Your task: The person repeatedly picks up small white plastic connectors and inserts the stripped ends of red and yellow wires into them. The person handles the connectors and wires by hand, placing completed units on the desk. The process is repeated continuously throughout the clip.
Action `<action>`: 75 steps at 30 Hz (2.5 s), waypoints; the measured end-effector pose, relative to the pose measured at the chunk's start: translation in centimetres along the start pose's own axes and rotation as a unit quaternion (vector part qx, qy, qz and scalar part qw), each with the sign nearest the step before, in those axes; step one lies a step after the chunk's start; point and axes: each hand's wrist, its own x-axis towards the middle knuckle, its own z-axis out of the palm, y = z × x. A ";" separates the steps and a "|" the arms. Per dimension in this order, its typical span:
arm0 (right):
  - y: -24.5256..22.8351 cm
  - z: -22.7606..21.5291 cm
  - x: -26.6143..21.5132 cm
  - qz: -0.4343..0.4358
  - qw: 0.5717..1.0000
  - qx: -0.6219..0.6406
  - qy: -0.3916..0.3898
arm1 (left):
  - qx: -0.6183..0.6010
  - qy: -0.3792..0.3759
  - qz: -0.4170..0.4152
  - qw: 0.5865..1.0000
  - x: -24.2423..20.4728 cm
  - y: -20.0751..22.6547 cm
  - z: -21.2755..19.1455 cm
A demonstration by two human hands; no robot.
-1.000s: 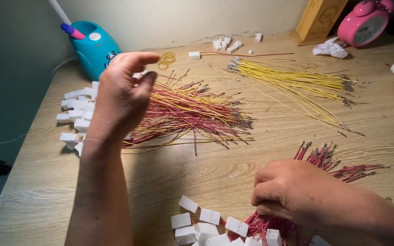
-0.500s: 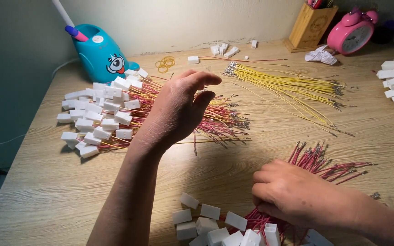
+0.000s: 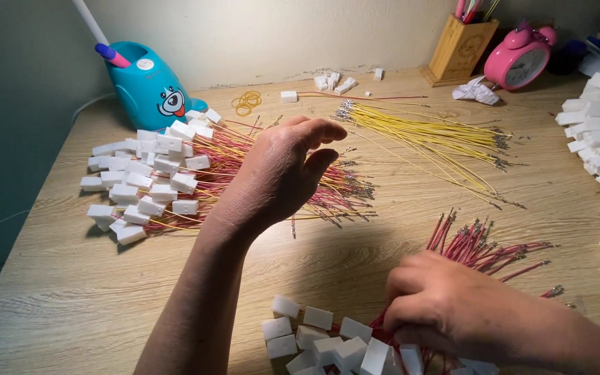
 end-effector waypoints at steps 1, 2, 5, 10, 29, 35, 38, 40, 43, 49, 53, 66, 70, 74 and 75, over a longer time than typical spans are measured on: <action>0.3 0.7 -0.2 0.000 1.000 -0.001 0.001 | 0.001 0.001 0.001 1.000 0.0 0.0 0.1; 0.5 1.4 -0.3 0.006 1.000 -0.027 -0.011 | -0.001 -0.003 0.003 1.000 0.0 -0.1 0.1; 0.4 1.6 -0.2 0.009 0.999 -0.038 -0.024 | 0.003 -0.007 0.006 1.000 -0.1 -0.1 0.3; -0.8 -2.8 1.0 0.047 0.997 0.063 0.012 | -0.069 -0.009 0.001 0.998 -0.1 0.7 0.3; 6.4 -8.5 5.4 0.397 0.877 0.020 0.270 | -0.723 0.064 -0.330 0.603 0.8 0.8 4.5; 7.8 -8.0 5.6 0.308 0.905 -0.016 0.291 | -0.712 0.075 -0.349 0.605 0.8 0.2 4.3; 8.4 -7.5 5.3 0.250 0.919 -0.072 0.297 | -0.706 0.072 -0.355 0.609 0.6 -0.2 4.5; 8.3 -7.5 5.2 0.234 0.921 -0.108 0.292 | -0.707 0.074 -0.358 0.605 0.6 -0.5 4.8; 7.5 -7.7 5.1 0.189 0.922 -0.156 0.300 | -0.701 0.073 -0.362 0.610 0.5 -0.7 5.1; 7.1 -7.7 5.0 0.181 0.914 -0.176 0.319 | -0.711 0.050 -0.358 0.603 0.5 -0.5 5.1; 7.5 -7.5 4.8 0.209 0.908 -0.178 0.316 | -0.702 0.045 -0.360 0.612 0.5 -0.3 4.8; 7.8 -9.3 -1.1 0.559 0.825 0.039 0.069 | -0.582 0.094 -0.388 0.708 0.1 -4.9 6.8; 10.5 -9.0 -0.9 0.532 0.844 0.048 -0.045 | -0.583 0.055 -0.370 0.721 -0.2 -4.7 7.7; 12.3 -9.2 5.1 0.515 0.852 0.023 0.086 | -0.557 0.019 -0.375 0.741 -0.3 -4.5 7.9; 12.8 -9.2 7.0 0.524 0.847 0.000 0.089 | -0.555 0.012 -0.366 0.747 -0.4 -4.7 8.1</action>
